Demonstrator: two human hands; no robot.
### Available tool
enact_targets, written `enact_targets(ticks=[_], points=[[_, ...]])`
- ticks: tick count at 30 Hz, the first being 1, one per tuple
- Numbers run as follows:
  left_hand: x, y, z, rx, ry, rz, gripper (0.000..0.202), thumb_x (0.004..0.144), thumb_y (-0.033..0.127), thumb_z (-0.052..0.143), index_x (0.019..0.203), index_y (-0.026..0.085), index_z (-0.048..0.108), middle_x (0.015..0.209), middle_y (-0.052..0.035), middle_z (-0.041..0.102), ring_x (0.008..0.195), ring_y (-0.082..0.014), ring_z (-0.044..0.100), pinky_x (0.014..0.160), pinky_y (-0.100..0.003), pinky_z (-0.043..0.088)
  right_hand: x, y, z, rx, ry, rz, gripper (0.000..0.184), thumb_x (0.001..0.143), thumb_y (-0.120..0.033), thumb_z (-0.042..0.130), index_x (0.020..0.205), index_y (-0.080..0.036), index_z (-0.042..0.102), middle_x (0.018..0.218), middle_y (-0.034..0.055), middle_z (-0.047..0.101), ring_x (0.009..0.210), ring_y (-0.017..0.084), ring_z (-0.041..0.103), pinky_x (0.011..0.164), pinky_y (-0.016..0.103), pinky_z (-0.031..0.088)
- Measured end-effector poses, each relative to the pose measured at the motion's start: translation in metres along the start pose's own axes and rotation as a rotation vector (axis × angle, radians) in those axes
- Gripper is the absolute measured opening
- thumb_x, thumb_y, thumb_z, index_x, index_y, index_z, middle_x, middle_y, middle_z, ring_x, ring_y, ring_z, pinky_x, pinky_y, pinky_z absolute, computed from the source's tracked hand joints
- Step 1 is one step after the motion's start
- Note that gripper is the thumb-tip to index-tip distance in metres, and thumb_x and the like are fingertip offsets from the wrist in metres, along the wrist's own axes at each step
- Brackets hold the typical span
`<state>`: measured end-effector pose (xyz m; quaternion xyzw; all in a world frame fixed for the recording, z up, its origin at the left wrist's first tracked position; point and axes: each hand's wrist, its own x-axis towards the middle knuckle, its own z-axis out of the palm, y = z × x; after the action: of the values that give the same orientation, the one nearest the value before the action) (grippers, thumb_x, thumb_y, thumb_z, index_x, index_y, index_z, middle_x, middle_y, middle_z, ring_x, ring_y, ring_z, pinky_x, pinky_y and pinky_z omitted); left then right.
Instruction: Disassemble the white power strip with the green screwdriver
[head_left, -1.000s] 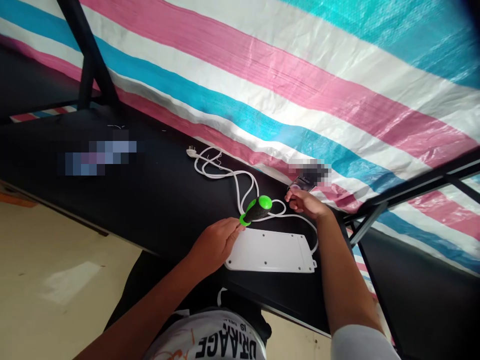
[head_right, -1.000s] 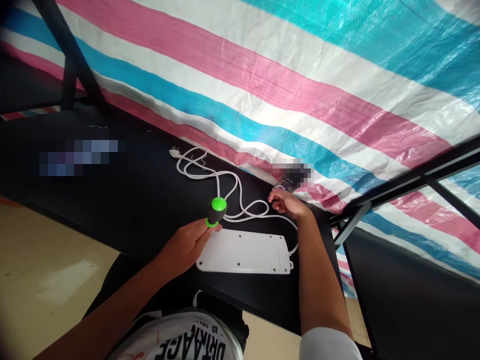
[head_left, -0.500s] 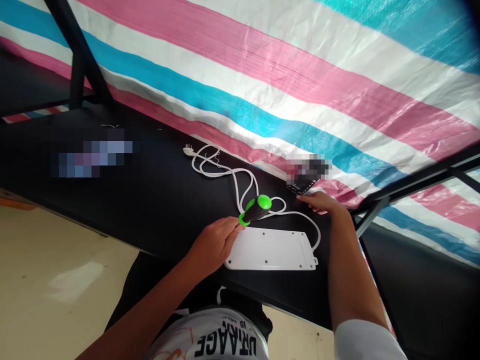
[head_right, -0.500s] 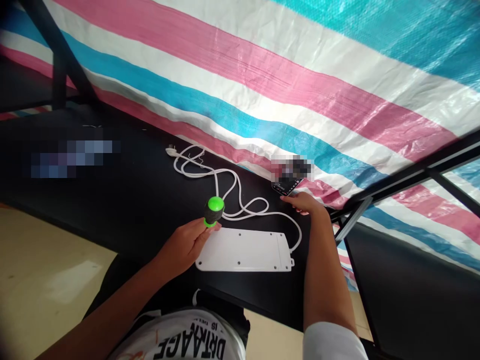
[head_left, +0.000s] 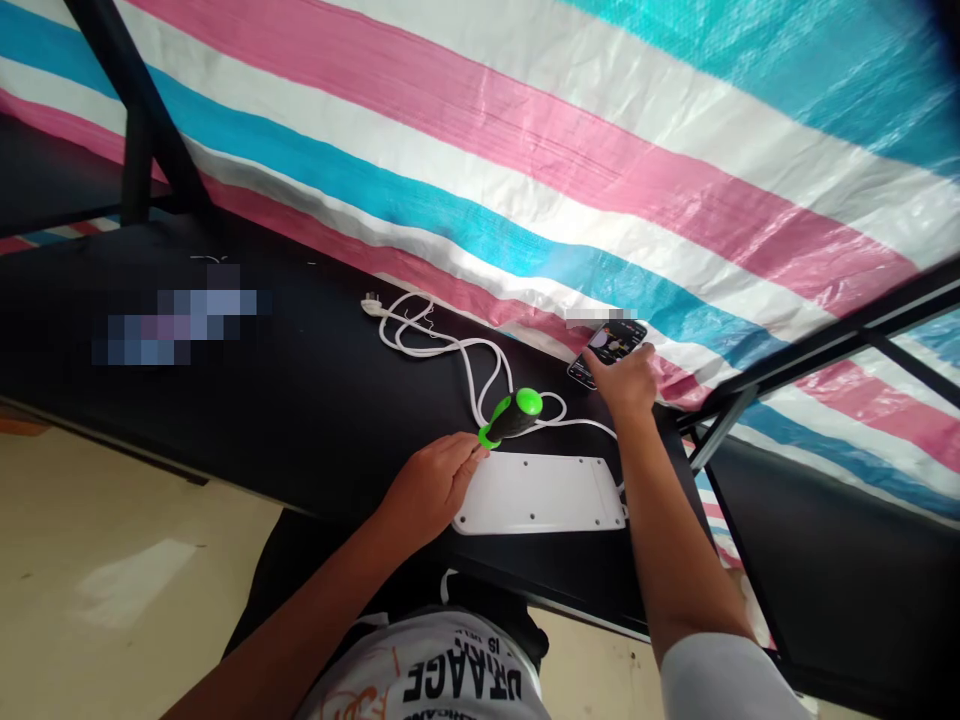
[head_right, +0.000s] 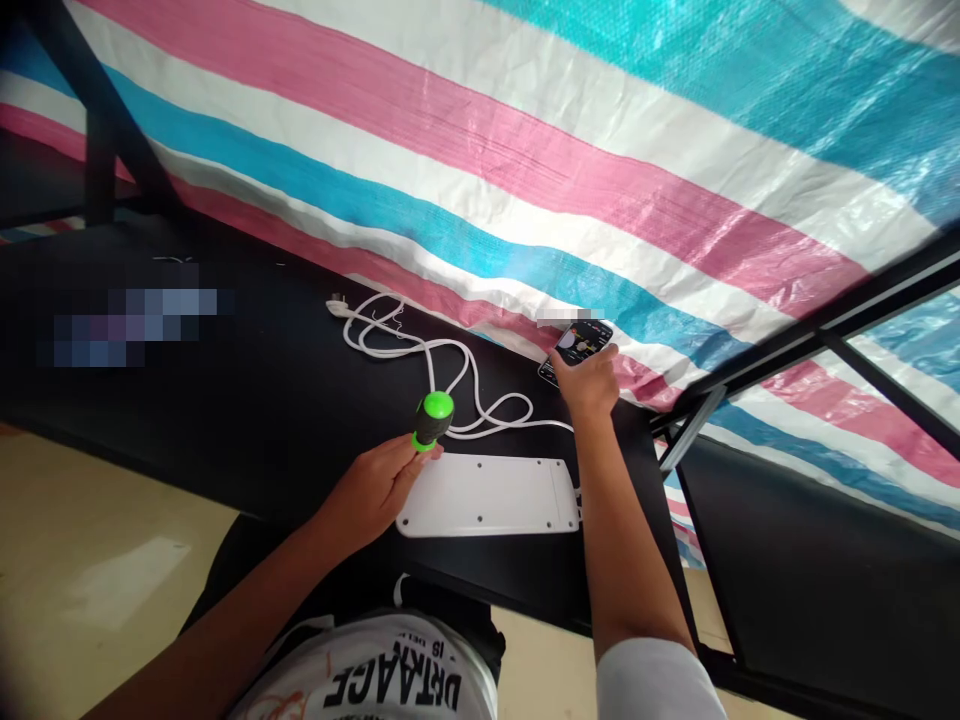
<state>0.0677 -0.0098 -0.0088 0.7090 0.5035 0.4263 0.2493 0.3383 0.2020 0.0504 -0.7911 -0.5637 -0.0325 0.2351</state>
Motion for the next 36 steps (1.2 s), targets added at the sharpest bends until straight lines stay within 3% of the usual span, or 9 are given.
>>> enact_targets(ticks=[7, 16, 22, 24, 25, 27, 30, 33, 36], points=[[0.000, -0.004, 0.003, 0.001, 0.001, 0.024, 0.035, 0.111, 0.031, 0.039, 0.105, 0.019, 0.071, 0.103, -0.0095, 0.075, 0.101, -0.0237, 0.071, 0.092, -0.037, 0.054, 0.004, -0.012, 0.033, 0.087, 0.023, 0.070, 0.127, 0.080, -0.067, 0.074, 0.163, 0.003, 0.008, 0.159, 0.0388, 0.036, 0.139, 0.046, 0.055, 0.114, 0.048, 0.048], [0.000, -0.004, 0.003, 0.028, 0.020, 0.058, 0.035, 0.112, 0.032, 0.038, 0.097, 0.021, 0.067, 0.097, -0.0072, 0.075, 0.092, -0.0218, 0.070, 0.084, -0.035, 0.054, 0.001, -0.012, 0.043, 0.167, 0.063, 0.104, 0.106, 0.084, -0.055, 0.070, 0.160, -0.006, 0.013, 0.155, 0.0325, 0.042, 0.143, 0.039, 0.051, 0.115, 0.046, 0.047], [0.000, -0.005, 0.003, -0.001, 0.004, 0.046, 0.036, 0.112, 0.032, 0.037, 0.102, 0.018, 0.069, 0.103, -0.0096, 0.076, 0.095, -0.0242, 0.071, 0.085, -0.038, 0.054, -0.008, -0.013, 0.020, 0.224, 0.054, 0.076, 0.123, 0.077, -0.065, 0.077, 0.160, 0.000, 0.013, 0.157, 0.0384, 0.036, 0.147, 0.044, 0.046, 0.120, 0.050, 0.041], [0.000, -0.005, 0.003, -0.007, -0.008, 0.036, 0.036, 0.112, 0.032, 0.037, 0.104, 0.018, 0.069, 0.102, -0.0095, 0.076, 0.096, -0.0244, 0.071, 0.087, -0.038, 0.054, -0.022, -0.017, -0.001, 0.274, 0.091, 0.023, 0.109, 0.085, -0.063, 0.070, 0.160, -0.005, 0.017, 0.161, 0.0344, 0.033, 0.148, 0.041, 0.045, 0.122, 0.050, 0.038], [0.000, -0.006, 0.002, -0.007, -0.015, 0.030, 0.036, 0.112, 0.032, 0.037, 0.104, 0.018, 0.070, 0.102, -0.0094, 0.076, 0.096, -0.0244, 0.070, 0.087, -0.038, 0.054, -0.032, -0.021, -0.014, 0.338, 0.102, -0.036, 0.090, 0.093, -0.061, 0.060, 0.158, -0.011, 0.023, 0.158, 0.0280, 0.040, 0.141, 0.033, 0.054, 0.119, 0.045, 0.043], [-0.001, -0.005, 0.001, -0.007, -0.027, 0.020, 0.035, 0.111, 0.032, 0.038, 0.104, 0.019, 0.070, 0.101, -0.0089, 0.075, 0.097, -0.0243, 0.070, 0.088, -0.038, 0.053, -0.060, -0.034, -0.043, 0.815, -0.050, -0.298, 0.059, 0.101, -0.060, 0.047, 0.143, -0.019, 0.042, 0.139, 0.0198, 0.058, 0.123, 0.028, 0.065, 0.109, 0.045, 0.051], [0.000, -0.003, -0.001, -0.005, -0.027, 0.019, 0.032, 0.110, 0.030, 0.040, 0.102, 0.020, 0.069, 0.100, -0.0076, 0.074, 0.098, -0.0232, 0.070, 0.088, -0.036, 0.053, -0.115, -0.059, -0.080, 1.284, -0.582, -0.717, 0.057, 0.093, -0.067, 0.063, 0.134, -0.030, 0.048, 0.130, 0.0113, 0.063, 0.122, 0.028, 0.065, 0.111, 0.049, 0.050], [0.001, -0.001, -0.003, 0.001, 0.003, 0.020, 0.030, 0.110, 0.027, 0.042, 0.095, 0.020, 0.067, 0.096, -0.0063, 0.073, 0.092, -0.0211, 0.069, 0.082, -0.033, 0.052, -0.159, -0.085, -0.092, 1.380, -0.925, -0.752, 0.038, 0.103, -0.060, 0.053, 0.123, -0.027, 0.053, 0.122, 0.0108, 0.066, 0.113, 0.025, 0.065, 0.103, 0.046, 0.053], [0.003, -0.001, -0.003, -0.005, 0.039, 0.021, 0.031, 0.109, 0.025, 0.044, 0.084, 0.020, 0.063, 0.087, -0.0044, 0.071, 0.083, -0.0182, 0.067, 0.077, -0.030, 0.050, -0.175, -0.104, -0.080, 1.663, -0.971, -0.602, 0.027, 0.104, -0.051, 0.057, 0.100, -0.027, 0.045, 0.089, 0.0005, 0.063, 0.079, 0.016, 0.061, 0.076, 0.035, 0.053]])
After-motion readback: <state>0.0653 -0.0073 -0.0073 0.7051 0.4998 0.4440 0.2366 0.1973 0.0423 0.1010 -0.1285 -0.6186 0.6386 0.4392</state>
